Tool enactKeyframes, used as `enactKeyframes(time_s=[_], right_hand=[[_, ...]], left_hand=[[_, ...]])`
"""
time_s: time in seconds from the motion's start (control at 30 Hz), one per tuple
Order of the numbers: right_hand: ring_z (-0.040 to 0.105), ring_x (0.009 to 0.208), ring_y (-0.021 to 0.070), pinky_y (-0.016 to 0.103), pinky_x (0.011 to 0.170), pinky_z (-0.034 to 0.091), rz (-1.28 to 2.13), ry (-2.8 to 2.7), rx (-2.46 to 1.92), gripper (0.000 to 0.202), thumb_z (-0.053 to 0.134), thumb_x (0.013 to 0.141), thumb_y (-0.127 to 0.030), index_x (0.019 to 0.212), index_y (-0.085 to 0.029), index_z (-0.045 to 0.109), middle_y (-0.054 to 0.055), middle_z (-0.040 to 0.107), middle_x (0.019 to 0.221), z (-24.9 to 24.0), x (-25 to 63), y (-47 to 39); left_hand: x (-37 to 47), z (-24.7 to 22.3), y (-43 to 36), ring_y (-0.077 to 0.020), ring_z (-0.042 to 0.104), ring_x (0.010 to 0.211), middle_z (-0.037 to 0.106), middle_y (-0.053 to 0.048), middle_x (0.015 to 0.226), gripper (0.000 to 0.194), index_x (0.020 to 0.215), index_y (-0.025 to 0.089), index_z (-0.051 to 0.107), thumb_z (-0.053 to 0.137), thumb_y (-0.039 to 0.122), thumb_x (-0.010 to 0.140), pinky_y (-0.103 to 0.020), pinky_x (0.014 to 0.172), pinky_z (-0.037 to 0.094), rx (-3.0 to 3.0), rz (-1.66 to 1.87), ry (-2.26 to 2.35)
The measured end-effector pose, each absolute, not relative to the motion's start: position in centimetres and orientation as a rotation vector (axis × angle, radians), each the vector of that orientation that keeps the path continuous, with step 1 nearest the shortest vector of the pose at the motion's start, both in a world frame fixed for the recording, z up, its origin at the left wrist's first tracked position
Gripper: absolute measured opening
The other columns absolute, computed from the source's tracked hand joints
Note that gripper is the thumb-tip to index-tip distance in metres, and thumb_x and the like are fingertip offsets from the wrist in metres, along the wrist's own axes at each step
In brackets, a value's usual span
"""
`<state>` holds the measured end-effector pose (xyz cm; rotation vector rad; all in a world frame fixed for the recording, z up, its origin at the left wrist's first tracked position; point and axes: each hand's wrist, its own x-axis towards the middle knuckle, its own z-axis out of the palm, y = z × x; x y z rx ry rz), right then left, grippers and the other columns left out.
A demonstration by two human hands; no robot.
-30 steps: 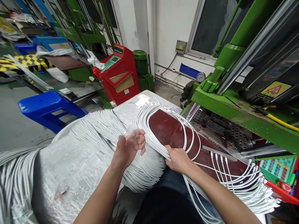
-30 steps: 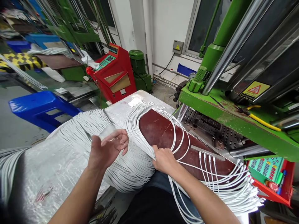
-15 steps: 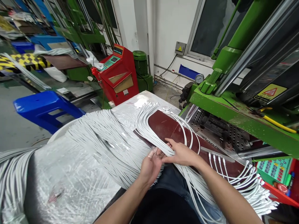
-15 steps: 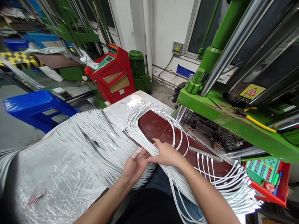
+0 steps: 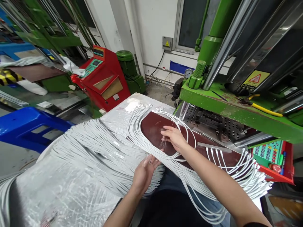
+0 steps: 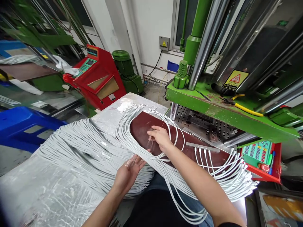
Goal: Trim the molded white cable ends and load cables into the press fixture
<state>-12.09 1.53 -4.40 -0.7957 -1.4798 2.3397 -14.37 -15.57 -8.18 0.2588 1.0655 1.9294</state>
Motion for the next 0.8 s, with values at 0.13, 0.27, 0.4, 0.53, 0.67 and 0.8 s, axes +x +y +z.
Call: enactKeyframes(time_s=[0.13,0.27,0.4,0.53,0.67,0.8], right_hand=[[0.054,0.048,0.0088,0.026,0.057,0.053,2.452,-1.56,-0.732,0.046,0.073,0.065,-0.009,0.108,-0.009,0.058,-0.007,0.056,0.055,-4.1,-10.9,2.2],[0.057,0.052,0.0088,0.023,0.057,0.051,2.391,-1.714,-0.688,0.036,0.075,0.06,-0.01,0.094,-0.009,0.063,-0.005,0.058,0.055,-4.3,-10.3,2.6],[0.057,0.054,0.0073,0.022,0.06,0.049,2.249,-1.66,-0.663,0.022,0.077,0.058,-0.02,0.072,-0.012,0.061,-0.003,0.061,0.061,-4.6,-10.3,2.6],[0.063,0.066,0.0121,0.028,0.071,0.05,2.199,-1.558,-0.523,0.04,0.08,0.059,-0.03,0.09,-0.015,0.06,-0.001,0.067,0.07,-3.9,-9.0,2.6],[0.065,0.075,0.0161,0.031,0.077,0.048,1.986,-2.083,-0.4,0.034,0.073,0.071,-0.035,0.098,-0.015,0.066,0.003,0.07,0.076,-1.2,-6.1,2.4],[0.062,0.083,0.0157,0.027,0.077,0.045,1.427,-2.601,-0.107,0.016,0.063,0.084,-0.033,0.085,-0.021,0.074,0.002,0.069,0.087,1.3,-4.5,1.7]], left_hand=[[-15.4,-8.0,-17.6,-0.0245,0.062,0.09,0.064,-0.004,0.076,0.033,0.063,0.018,0.055,0.057,0.044,0.083,-0.039,0.088,0.048,0.447,1.663,1.466],[-16.6,-5.5,-19.3,-0.0221,0.06,0.08,0.066,-0.005,0.082,0.028,0.082,0.02,0.067,0.053,0.044,0.087,-0.033,0.078,0.045,0.901,1.296,1.975],[-17.2,-3.9,-18.0,-0.0219,0.056,0.088,0.065,-0.006,0.082,0.032,0.07,0.019,0.062,0.051,0.043,0.088,-0.033,0.089,0.04,0.943,1.621,1.941],[-17.6,-3.4,-14.7,-0.0116,0.038,0.046,0.035,0.005,0.045,0.045,0.056,0.02,0.04,0.047,0.051,0.088,-0.027,0.058,0.043,0.604,1.878,1.443],[-18.6,-3.2,-12.2,-0.0058,0.011,0.04,0.019,0.01,0.047,0.049,0.061,0.021,0.035,0.045,0.063,0.083,-0.019,0.038,0.013,0.502,1.851,1.322],[-19.6,-3.8,-11.4,-0.0062,0.015,0.041,0.029,0.01,0.051,0.028,0.09,0.02,0.052,0.051,0.046,0.082,-0.018,0.039,0.012,0.594,1.65,1.388]])
